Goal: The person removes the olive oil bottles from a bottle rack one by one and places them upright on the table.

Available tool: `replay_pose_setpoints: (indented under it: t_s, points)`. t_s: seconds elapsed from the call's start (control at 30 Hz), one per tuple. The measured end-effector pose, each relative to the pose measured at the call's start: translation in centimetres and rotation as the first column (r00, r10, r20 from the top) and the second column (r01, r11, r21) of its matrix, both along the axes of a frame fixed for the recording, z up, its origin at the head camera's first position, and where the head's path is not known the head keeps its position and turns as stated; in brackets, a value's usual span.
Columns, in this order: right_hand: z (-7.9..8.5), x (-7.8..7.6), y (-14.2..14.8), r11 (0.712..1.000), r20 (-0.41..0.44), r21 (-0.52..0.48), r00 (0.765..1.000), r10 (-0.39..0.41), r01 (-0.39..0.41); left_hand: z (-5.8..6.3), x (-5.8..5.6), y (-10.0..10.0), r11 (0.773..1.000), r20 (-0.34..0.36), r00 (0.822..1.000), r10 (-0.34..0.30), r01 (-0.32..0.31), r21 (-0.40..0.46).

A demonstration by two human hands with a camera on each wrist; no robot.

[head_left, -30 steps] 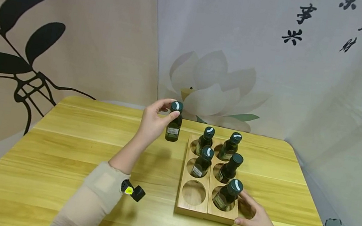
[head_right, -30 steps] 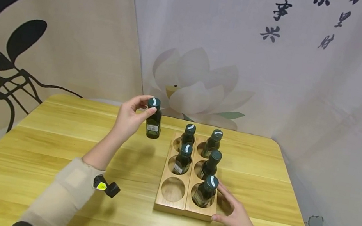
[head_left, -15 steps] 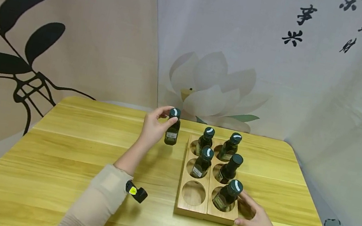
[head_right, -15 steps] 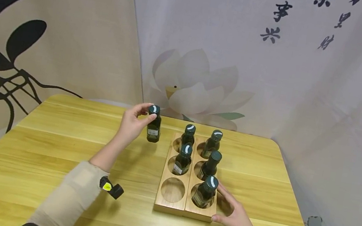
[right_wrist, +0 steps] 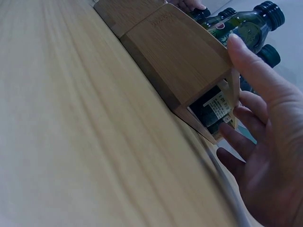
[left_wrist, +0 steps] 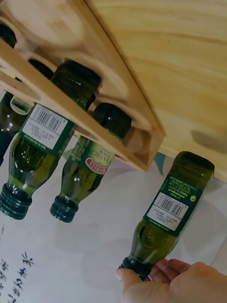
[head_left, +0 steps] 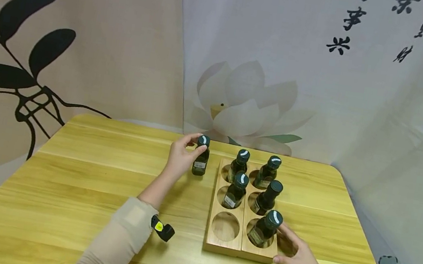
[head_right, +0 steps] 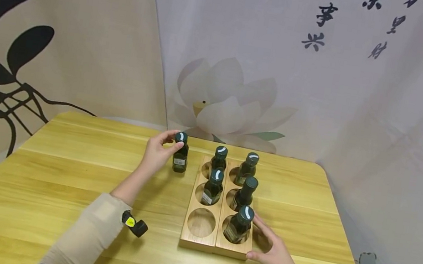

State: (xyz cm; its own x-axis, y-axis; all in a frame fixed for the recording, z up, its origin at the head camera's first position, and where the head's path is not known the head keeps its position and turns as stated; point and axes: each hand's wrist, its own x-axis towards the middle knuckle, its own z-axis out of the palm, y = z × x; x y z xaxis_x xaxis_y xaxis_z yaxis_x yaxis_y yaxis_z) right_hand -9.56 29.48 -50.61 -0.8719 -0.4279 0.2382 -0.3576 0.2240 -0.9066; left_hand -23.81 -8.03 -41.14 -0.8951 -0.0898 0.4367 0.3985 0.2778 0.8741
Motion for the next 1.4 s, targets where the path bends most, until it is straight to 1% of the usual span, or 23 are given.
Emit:
replay_pose_setpoints:
  t_s: [0.2, 0.33, 0.53, 0.67, 0.8, 0.9, 1.03, 1.17, 1.4]
  points:
    - [0.1, 0.0, 0.0, 1.0, 0.014, 0.015, 1.0, -0.015, 0.014, -1.0, -0.2, 0.0, 1.0, 0.034, 0.999, 0.0, 0.0, 0.005]
    - [0.0, 0.0, 0.0, 1.0, 0.018, 0.012, 1.0, -0.013, 0.013, -1.7, -0.4, 0.0, 1.0, 0.024, 1.0, -0.001, 0.0, 0.017]
    - [0.0, 0.0, 0.1, 1.0, 0.014, 0.013, 1.0, -0.009, 0.008, -2.6, -0.6, 0.2, 1.0, -0.017, 1.0, -0.006, 0.006, 0.021]
    - [0.1, 0.0, 0.1, 0.999, 0.011, 0.026, 1.0, -0.019, 0.019, -2.9, -0.7, 0.2, 1.0, -0.028, 1.0, -0.006, 0.007, 0.018]
    - [0.2, 0.0, 0.0, 1.0, 0.009, 0.018, 1.0, -0.014, 0.014, -2.9, -0.7, 0.2, 1.0, -0.016, 1.0, 0.0, 0.0, 0.019]
    - [0.2, 0.0, -0.1, 1.0, 0.018, 0.001, 1.0, -0.003, 0.003, -2.9, -0.6, 0.2, 1.0, 0.012, 1.0, 0.006, -0.007, 0.019]
    - [0.3, 0.0, -0.1, 1.0, 0.022, -0.003, 1.0, 0.001, -0.001, -2.5, -0.3, 0.1, 1.0, 0.028, 1.0, 0.009, -0.009, 0.025]
    - [0.3, 0.0, -0.1, 1.0, 0.02, -0.004, 1.0, 0.003, -0.003, -1.8, -0.3, 0.0, 1.0, -0.003, 1.0, 0.003, -0.002, 0.029]
    - [0.2, 0.0, -0.1, 1.0, 0.019, -0.009, 1.0, 0.013, -0.013, -0.1, 0.2, -0.2, 0.999, -0.078, 0.997, 0.004, 0.0, 0.052]
